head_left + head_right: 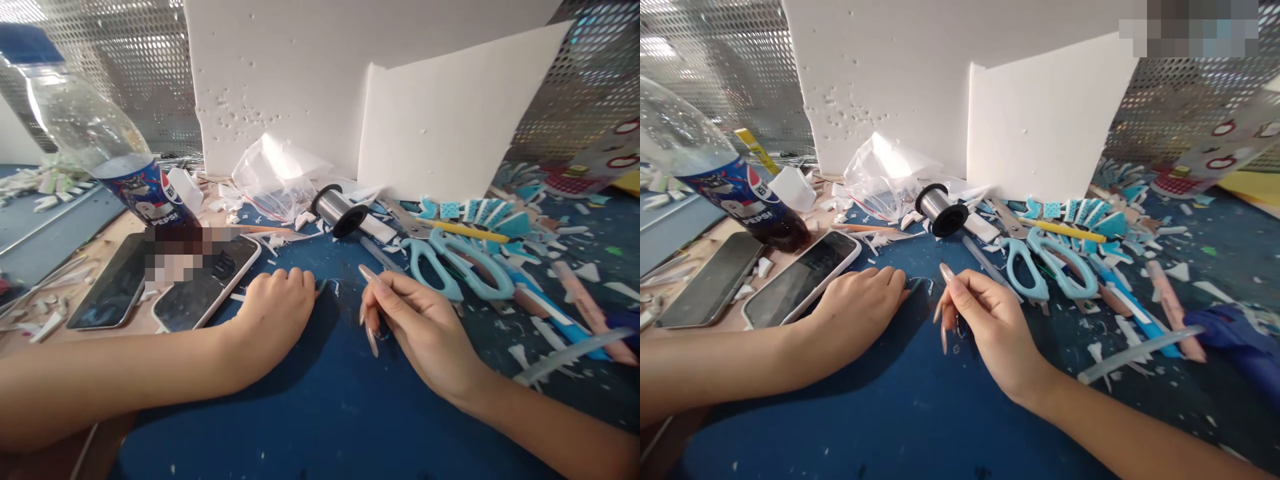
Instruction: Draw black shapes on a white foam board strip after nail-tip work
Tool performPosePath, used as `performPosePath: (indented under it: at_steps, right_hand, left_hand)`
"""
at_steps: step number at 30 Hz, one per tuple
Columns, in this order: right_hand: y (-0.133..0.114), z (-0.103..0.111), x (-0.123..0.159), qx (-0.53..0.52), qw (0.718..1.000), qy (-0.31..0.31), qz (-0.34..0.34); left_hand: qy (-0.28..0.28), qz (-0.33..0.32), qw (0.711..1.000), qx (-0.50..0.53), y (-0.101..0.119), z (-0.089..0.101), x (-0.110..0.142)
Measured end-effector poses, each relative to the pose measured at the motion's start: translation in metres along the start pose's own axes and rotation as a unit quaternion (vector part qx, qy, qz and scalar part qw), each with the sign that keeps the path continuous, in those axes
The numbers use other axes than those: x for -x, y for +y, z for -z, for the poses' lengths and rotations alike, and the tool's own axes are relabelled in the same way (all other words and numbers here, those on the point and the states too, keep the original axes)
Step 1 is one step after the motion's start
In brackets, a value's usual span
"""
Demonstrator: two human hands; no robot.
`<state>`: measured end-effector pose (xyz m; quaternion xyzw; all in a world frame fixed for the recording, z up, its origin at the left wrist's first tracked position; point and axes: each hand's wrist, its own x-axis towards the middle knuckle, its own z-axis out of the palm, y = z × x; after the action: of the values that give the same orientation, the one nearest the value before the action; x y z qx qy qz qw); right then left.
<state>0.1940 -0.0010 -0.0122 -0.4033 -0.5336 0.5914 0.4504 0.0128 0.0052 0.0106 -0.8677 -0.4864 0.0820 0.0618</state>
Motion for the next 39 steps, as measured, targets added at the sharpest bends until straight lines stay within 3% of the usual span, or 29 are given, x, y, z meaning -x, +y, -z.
performPosePath:
  at_steps: [10,16,21,24,27,31,34,36,39]
  right_hand:
    - [-0.002,-0.001,-0.001,-0.001,1.0,-0.008,-0.003]
    - [0.002,0.001,0.0,0.012,1.0,0.005,-0.004]
    - [0.002,0.001,-0.001,0.009,1.0,-0.006,-0.003]
    - [0.002,0.001,-0.001,-0.001,1.0,-0.005,0.005]
    - [0.001,0.001,0.0,-0.011,1.0,0.004,0.022]
    - [0.002,0.003,0.002,-0.008,0.999,0.01,0.048]
    - [0.002,0.003,0.003,0.015,0.998,0.007,0.06]
    - [0.001,0.004,0.004,0.033,0.997,-0.002,0.068]
    - [0.0,0.004,0.003,0.058,0.995,-0.001,0.078]
  left_hand:
    - [-0.04,-0.044,0.998,0.036,0.0,0.002,-0.006]
    - [-0.031,-0.047,0.997,0.058,-0.003,0.0,-0.005]
    - [0.039,-0.057,0.995,0.076,-0.002,-0.007,0.0]
    - [0.113,-0.064,0.974,0.188,0.001,-0.011,0.005]
    - [0.151,-0.032,0.899,0.409,0.008,-0.012,0.012]
    - [0.079,0.081,0.742,0.661,0.017,-0.012,0.013]
    - [0.067,0.13,0.634,0.759,0.018,-0.012,0.006]
    - [0.082,0.131,0.589,0.793,0.017,-0.012,0.002]
    - [0.088,0.121,0.543,0.827,0.014,-0.013,-0.002]
